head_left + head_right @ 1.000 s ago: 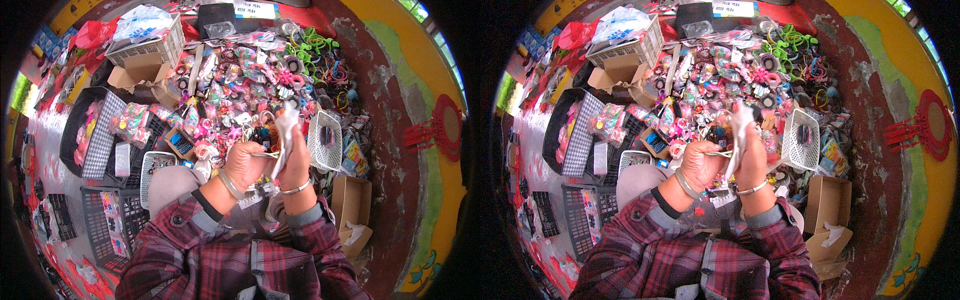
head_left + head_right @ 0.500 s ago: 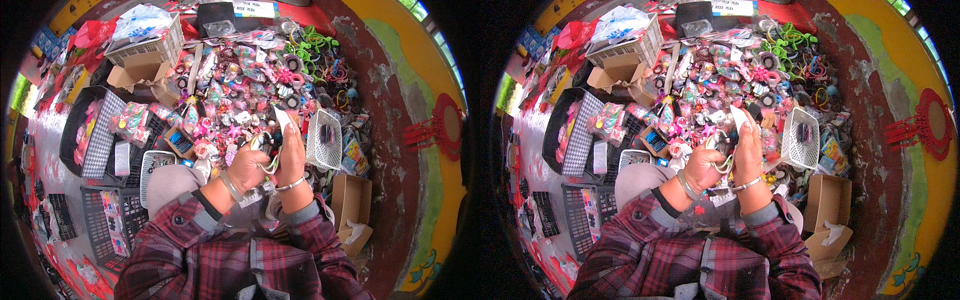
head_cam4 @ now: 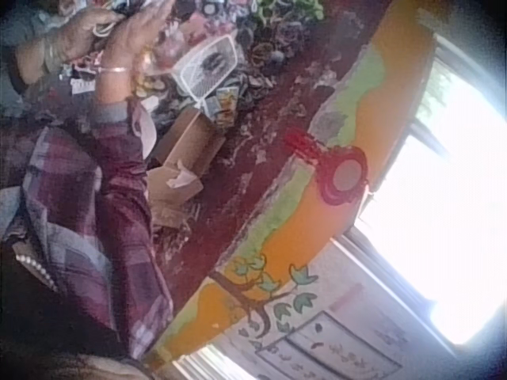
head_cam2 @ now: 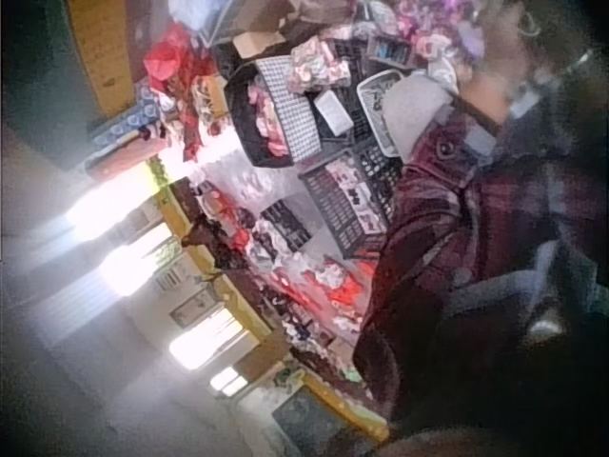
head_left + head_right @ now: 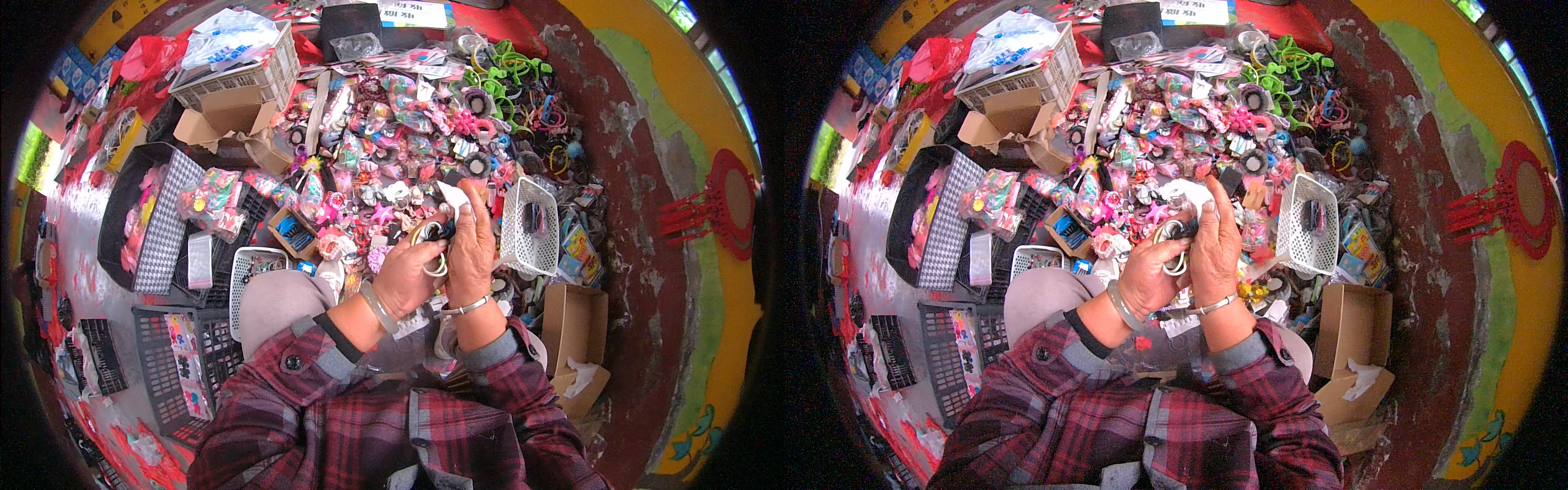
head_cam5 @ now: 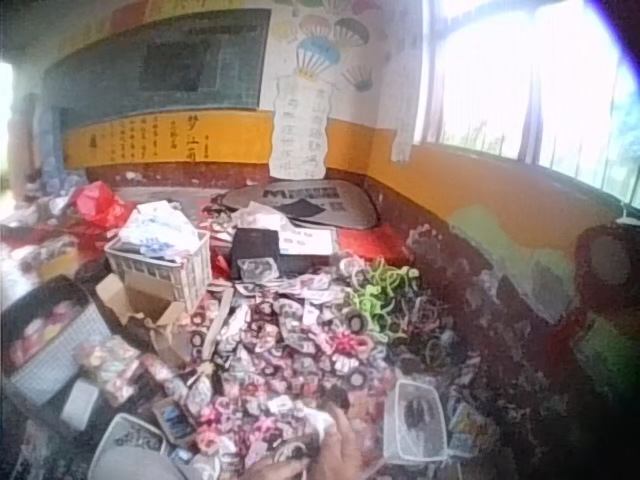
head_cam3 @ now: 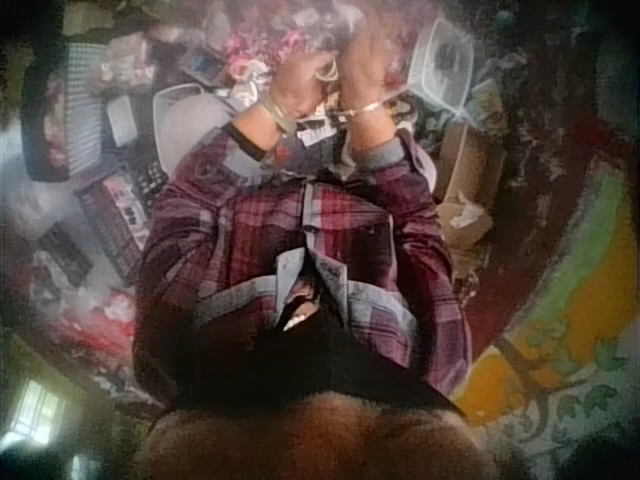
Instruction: The person sits on the floor and wipes a bundle of hair accessories with a white tissue. They rub the tissue over the items in their hands and then place the used tissue into a nearby purple bucket.
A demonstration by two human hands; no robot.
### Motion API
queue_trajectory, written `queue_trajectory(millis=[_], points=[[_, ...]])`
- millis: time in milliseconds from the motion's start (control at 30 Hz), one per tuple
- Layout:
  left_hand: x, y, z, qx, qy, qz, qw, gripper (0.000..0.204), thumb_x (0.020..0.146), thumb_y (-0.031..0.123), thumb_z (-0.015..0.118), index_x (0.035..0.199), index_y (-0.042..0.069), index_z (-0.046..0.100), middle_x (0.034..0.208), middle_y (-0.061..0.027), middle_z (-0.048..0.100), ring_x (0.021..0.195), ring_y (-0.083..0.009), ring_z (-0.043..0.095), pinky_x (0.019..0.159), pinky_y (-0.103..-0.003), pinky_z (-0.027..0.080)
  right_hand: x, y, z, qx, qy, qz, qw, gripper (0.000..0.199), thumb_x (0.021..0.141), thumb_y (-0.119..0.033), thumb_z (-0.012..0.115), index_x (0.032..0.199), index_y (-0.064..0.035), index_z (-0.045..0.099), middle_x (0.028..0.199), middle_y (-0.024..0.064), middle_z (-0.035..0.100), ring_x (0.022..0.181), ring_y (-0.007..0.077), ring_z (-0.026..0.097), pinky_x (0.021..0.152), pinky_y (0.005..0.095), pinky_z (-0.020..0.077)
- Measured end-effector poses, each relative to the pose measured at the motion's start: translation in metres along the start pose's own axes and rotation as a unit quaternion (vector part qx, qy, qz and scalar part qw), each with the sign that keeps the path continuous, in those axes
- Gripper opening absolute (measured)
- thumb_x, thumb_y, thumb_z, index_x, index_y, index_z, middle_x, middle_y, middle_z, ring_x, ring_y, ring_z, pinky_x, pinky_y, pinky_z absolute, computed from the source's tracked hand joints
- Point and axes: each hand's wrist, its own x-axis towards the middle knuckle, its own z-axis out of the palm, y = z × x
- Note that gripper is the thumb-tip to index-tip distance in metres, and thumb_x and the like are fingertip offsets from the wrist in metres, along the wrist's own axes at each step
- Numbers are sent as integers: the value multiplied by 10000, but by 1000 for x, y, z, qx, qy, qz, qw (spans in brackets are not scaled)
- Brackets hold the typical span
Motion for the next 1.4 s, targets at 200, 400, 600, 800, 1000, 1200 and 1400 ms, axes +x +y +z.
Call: queue_trajectory(millis=[200,400,600,800,1000,1200,1400], points=[[0,4,13,-148,19,-23,988,325,862,54,471,1184,13,488,1063,-126,583,955,-242,584,862,-365,464,0,-9,-1,177,15,93,980,330,956,-97,372,1269,-10,429,1125,96,547,954,187,555,846,318,464],[6,21,15,-258,-48,-40,964,356,878,112,414,1215,2,448,1189,-174,518,1093,-290,503,1003,-421,354,7,-13,-9,314,-9,158,936,417,932,-241,413,1266,8,416,1184,130,547,1054,256,547,920,383,436],[10,23,6,-343,-167,-38,924,328,886,169,467,1164,-2,497,1125,-150,573,1073,-270,533,972,-417,390,8,-5,-7,177,-131,86,972,461,953,-261,393,1350,-32,346,1329,137,433,1241,263,395,1057,385,266],[0,7,21,-79,-6,-1,997,391,904,139,482,1288,105,419,1213,-57,521,1106,-200,512,954,-363,401,7,21,-5,-80,-42,-69,994,397,956,-232,396,1288,-23,455,1385,195,350,1330,287,257,1076,357,190],[0,1,13,-128,-26,-7,991,350,902,71,457,1246,16,429,1169,-142,540,1076,-241,533,944,-394,416,0,-14,0,161,30,97,982,383,966,-269,339,1200,-7,491,1007,126,594,885,226,598,782,327,487],[8,16,19,-288,-32,-17,957,340,901,134,449,1194,-39,463,1166,-196,543,1061,-294,546,984,-448,394,11,-3,-13,392,-22,179,902,434,959,-283,273,1188,27,473,1124,194,568,1012,305,580,877,417,475],[3,13,8,-209,-105,-13,972,371,834,87,545,1186,-13,486,1127,-143,571,1049,-269,557,950,-411,424,-1,-13,-1,1,-74,6,997,434,945,-244,396,1294,14,414,1306,168,448,1232,235,407,1006,326,318]])
